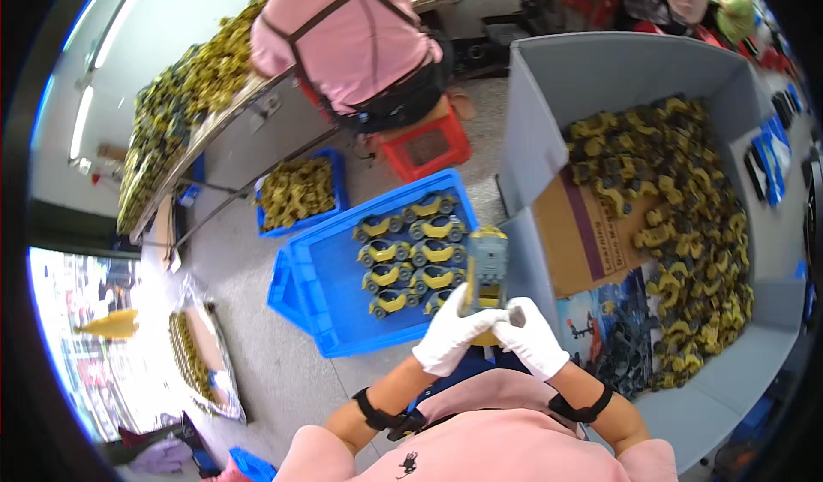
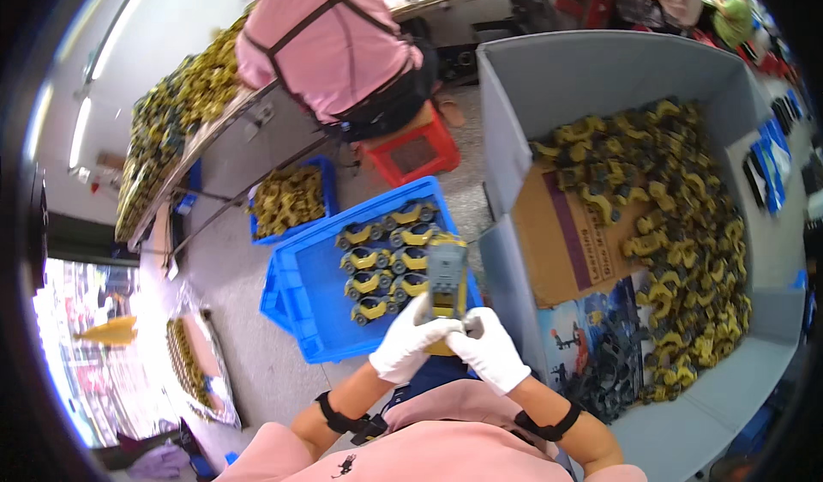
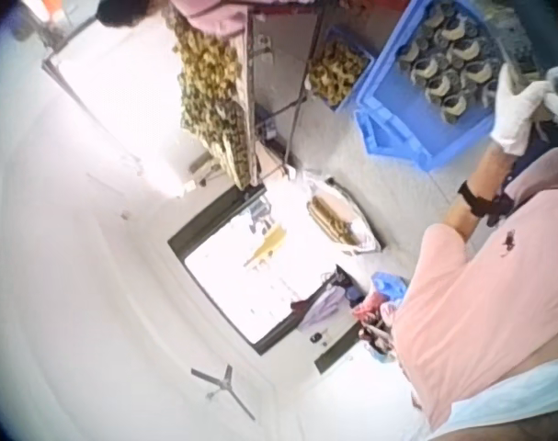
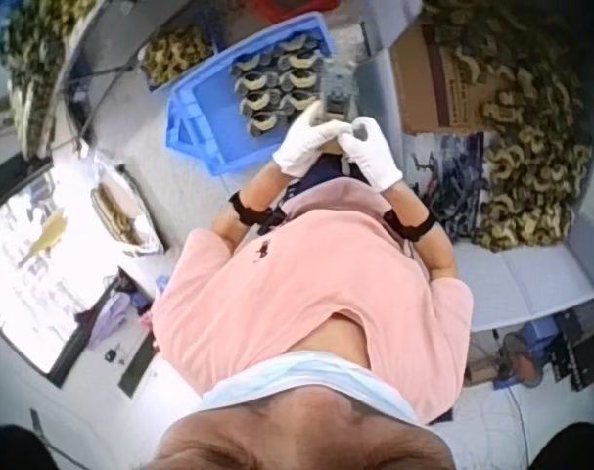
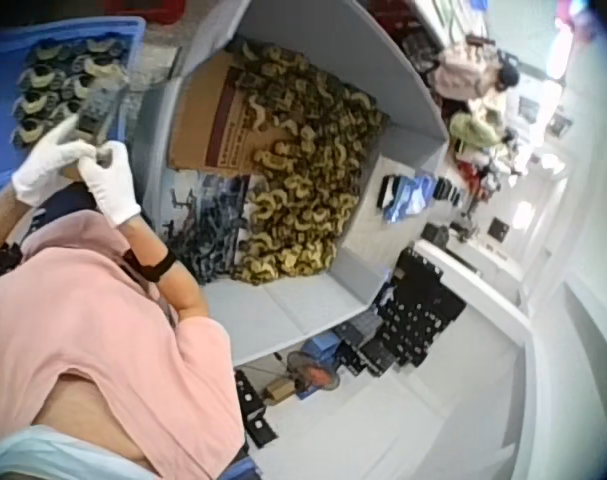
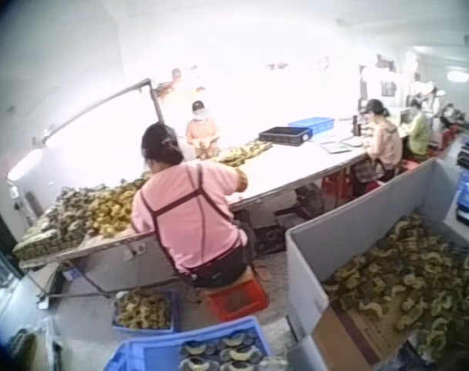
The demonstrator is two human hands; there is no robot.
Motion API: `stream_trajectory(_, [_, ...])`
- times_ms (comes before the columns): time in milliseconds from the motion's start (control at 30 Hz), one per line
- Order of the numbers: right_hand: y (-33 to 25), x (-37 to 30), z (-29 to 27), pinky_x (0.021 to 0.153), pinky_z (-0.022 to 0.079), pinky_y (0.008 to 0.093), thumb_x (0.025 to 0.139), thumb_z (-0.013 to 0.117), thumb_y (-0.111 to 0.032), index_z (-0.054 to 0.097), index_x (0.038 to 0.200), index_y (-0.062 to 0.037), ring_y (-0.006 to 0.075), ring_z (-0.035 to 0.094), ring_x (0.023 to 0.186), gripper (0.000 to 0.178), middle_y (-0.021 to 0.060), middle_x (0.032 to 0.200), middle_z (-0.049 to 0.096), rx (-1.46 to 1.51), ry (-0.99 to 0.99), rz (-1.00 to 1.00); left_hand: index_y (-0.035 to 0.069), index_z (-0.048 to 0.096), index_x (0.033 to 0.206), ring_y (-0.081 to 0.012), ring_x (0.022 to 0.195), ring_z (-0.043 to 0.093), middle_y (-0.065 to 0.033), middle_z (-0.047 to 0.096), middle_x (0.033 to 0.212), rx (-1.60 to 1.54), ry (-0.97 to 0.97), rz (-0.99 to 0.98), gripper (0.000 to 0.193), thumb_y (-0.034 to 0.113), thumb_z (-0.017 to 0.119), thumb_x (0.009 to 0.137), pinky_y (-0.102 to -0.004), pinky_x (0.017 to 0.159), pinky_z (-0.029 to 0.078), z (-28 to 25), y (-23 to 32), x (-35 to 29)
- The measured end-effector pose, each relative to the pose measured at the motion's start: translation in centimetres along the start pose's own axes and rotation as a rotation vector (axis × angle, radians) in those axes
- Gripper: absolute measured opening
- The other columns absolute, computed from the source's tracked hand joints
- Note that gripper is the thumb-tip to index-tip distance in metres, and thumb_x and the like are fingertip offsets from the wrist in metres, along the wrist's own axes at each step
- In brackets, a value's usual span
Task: Manually assemble plastic components onto small toy car bodies.
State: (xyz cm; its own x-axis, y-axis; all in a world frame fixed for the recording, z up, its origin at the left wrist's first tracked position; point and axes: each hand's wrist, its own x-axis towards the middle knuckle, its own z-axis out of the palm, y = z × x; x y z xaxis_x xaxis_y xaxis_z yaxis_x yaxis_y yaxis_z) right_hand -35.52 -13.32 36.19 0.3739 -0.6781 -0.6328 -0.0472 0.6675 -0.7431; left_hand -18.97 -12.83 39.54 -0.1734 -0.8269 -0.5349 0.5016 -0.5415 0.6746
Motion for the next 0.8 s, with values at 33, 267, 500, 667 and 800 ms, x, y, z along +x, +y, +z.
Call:
stream_trajectory(33, [1.6,0.5,-0.1,0.059,0.047,0.0252,0.088,0.069,-0.021,0.05,0.103,-0.0065,0.0071,0.054,0.071,0.028,0.0019,0.087,0.055,-0.077,0.074,-0.146,0.005,0.047,0.125,-0.0141,0.099,0.059,-0.0055,0.06,0.109,0.0,-0.002,-0.041,0.054,0.022,0.075,0.083,-0.03,0.087,0.049,-0.6,-0.8,0.3])
stream_trajectory(267, [3.1,3.1,0.0,0.063,0.051,0.0246,0.087,0.069,-0.02,0.049,0.102,-0.0038,0.0094,0.056,0.078,0.03,0.0021,0.088,0.055,-0.056,-0.157,0.173,0.005,0.043,0.132,-0.0138,0.106,0.056,-0.005,0.056,0.119,-0.102,0.12,-0.048,0.065,0.024,0.078,0.081,-0.0302,0.092,0.046,-5.7,-5.8,0.1])
stream_trajectory(500, [3.9,5.8,1.6,0.079,0.05,0.0277,0.087,0.069,-0.03,0.059,0.108,0.0026,0.0148,0.061,0.09,0.04,0.0107,0.099,0.064,-0.559,-0.323,0.149,0.004,0.04,0.137,-0.014,0.115,0.051,-0.0055,0.052,0.126,0.117,0.092,-0.057,0.081,0.011,0.084,0.069,-0.0299,0.095,0.045,-11.4,-5.3,-1.1])
stream_trajectory(667, [6.9,7.5,-0.2,0.078,0.051,0.0284,0.089,0.064,-0.026,0.065,0.104,-0.0022,0.0166,0.064,0.084,0.028,0.0066,0.095,0.068,-0.496,-0.221,0.173,0.006,0.051,0.128,-0.0272,0.11,0.057,-0.0131,0.06,0.117,1.022,0.434,0.064,0.072,0.012,0.082,0.063,-0.0361,0.092,0.047,-20.5,-6.5,-2.5])
stream_trajectory(800, [7.7,7.1,-1.8,0.072,0.05,0.0264,0.089,0.063,-0.023,0.064,0.103,-0.0003,0.0124,0.062,0.076,0.026,0.0051,0.086,0.066,-0.414,-0.136,0.254,0.017,0.061,0.107,-0.035,0.089,0.055,-0.0086,0.062,0.092,1.577,0.447,0.097,0.043,0.002,0.068,0.067,-0.0457,0.074,0.045,-26.3,-9.2,-3.2])
